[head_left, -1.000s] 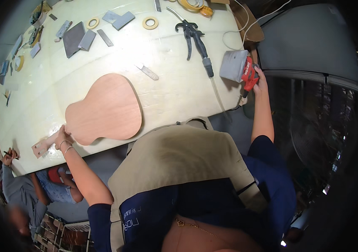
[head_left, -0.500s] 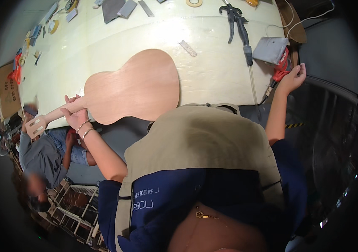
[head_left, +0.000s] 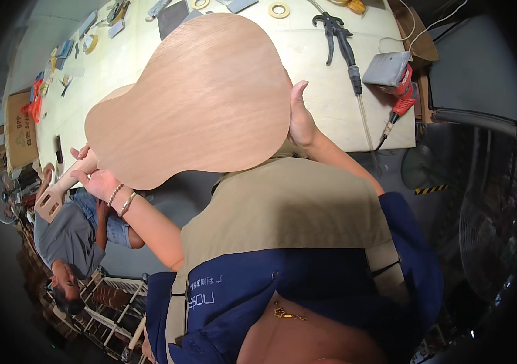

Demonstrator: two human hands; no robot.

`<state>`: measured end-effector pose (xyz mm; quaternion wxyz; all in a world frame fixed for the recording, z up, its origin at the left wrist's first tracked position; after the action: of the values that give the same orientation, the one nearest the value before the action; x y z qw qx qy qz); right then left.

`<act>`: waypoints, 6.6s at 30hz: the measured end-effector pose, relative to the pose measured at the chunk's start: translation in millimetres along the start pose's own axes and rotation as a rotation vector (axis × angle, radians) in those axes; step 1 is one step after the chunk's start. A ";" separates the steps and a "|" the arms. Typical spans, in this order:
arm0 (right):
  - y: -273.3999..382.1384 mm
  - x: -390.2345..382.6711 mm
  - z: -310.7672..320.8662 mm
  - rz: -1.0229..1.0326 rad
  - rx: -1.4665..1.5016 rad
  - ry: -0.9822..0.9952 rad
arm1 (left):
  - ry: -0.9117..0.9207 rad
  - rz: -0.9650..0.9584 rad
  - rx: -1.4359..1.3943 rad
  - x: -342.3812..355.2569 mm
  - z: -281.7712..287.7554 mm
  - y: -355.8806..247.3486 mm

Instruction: The person sands the body and neck of a wooden guitar using an electric sander and sandpaper. They apply glue to the fretboard and headstock, then smooth the surfaces with sandpaper.

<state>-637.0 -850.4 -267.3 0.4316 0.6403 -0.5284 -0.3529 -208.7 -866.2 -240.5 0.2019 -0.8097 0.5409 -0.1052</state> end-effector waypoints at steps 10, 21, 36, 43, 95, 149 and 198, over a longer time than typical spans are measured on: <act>14.7 9.5 0.1 -0.006 0.041 -0.042 | 0.171 0.029 0.186 -19.0 -44.2 17.3; 46.9 13.8 -13.9 0.115 -0.016 -0.016 | 0.346 0.130 0.096 -37.3 -71.6 39.6; 25.5 19.5 -2.6 -0.082 0.120 -0.137 | -0.012 -0.089 0.437 -44.6 -70.4 26.4; -10.7 0.5 22.5 -0.029 -0.229 -0.022 | 0.175 -0.178 0.404 -42.3 -104.4 33.1; -67.1 2.7 37.4 -0.158 0.036 -0.097 | 0.482 -0.148 0.814 -92.2 -209.6 93.9; -69.4 15.3 33.0 -0.174 -0.206 0.031 | 0.481 0.030 0.826 -87.3 -209.4 130.4; 52.2 -77.3 20.4 0.175 -0.838 0.156 | 0.542 0.082 0.713 -82.4 -209.3 137.5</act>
<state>-689.9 -781.8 -227.0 0.7210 0.3874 -0.3576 -0.4497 -436.9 -881.0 -109.5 0.3232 -0.6108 0.5358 -0.4851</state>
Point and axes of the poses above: each hand's wrist, its own x-axis towards the middle knuckle, its own z-axis out of the back of the hand, y = z × x, the point moved 10 cm from there along x, towards the middle knuckle, and after that the axes turned 5 degrees about -x, right-handed, at the moved point
